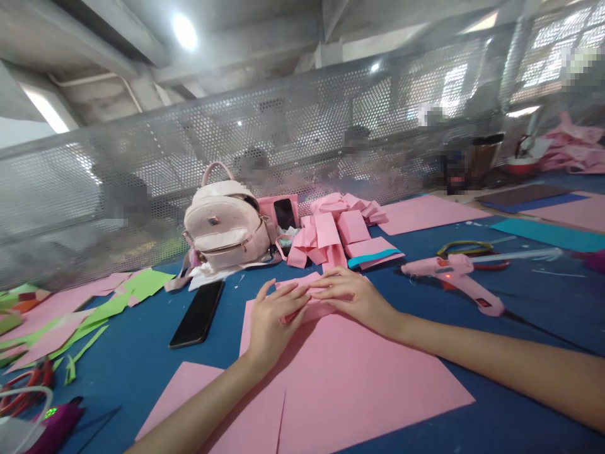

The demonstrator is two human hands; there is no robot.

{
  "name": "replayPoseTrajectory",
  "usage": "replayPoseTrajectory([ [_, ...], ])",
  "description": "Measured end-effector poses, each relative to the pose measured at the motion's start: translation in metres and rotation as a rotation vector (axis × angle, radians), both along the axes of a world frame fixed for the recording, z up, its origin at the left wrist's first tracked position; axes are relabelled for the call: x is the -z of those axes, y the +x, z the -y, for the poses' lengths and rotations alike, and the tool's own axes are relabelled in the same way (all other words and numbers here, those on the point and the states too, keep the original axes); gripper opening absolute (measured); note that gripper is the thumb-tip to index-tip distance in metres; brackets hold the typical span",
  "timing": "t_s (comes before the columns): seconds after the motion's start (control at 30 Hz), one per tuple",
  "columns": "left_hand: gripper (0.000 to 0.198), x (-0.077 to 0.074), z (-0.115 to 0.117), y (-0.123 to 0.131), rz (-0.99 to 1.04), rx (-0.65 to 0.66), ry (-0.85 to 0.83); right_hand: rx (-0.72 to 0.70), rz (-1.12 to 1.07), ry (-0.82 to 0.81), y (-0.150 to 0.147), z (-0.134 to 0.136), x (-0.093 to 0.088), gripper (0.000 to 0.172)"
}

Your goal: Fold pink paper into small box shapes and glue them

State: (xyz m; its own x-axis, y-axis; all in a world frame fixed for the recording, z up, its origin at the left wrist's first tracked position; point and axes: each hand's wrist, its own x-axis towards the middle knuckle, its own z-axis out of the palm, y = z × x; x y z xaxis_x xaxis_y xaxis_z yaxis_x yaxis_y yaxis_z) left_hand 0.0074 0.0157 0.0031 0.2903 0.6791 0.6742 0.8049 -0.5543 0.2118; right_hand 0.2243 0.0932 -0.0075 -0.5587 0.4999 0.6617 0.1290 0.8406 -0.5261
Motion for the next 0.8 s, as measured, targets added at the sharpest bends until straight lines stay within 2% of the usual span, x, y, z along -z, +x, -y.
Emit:
replayPoseTrajectory([
  [0.4, 0.022, 0.001, -0.003, -0.005, 0.067, 0.042, -0.1, -0.004, -0.04, -0.186, 0.0, 0.003, -0.009, 0.023],
  [0.6, 0.028, 0.003, 0.002, -0.023, 0.064, 0.074, -0.139, 0.009, -0.066, -0.314, 0.006, 0.0, -0.015, 0.025],
  [0.8, 0.03, 0.005, 0.004, -0.034, -0.003, 0.094, -0.106, 0.001, -0.075, -0.389, 0.009, 0.002, -0.017, 0.023],
])
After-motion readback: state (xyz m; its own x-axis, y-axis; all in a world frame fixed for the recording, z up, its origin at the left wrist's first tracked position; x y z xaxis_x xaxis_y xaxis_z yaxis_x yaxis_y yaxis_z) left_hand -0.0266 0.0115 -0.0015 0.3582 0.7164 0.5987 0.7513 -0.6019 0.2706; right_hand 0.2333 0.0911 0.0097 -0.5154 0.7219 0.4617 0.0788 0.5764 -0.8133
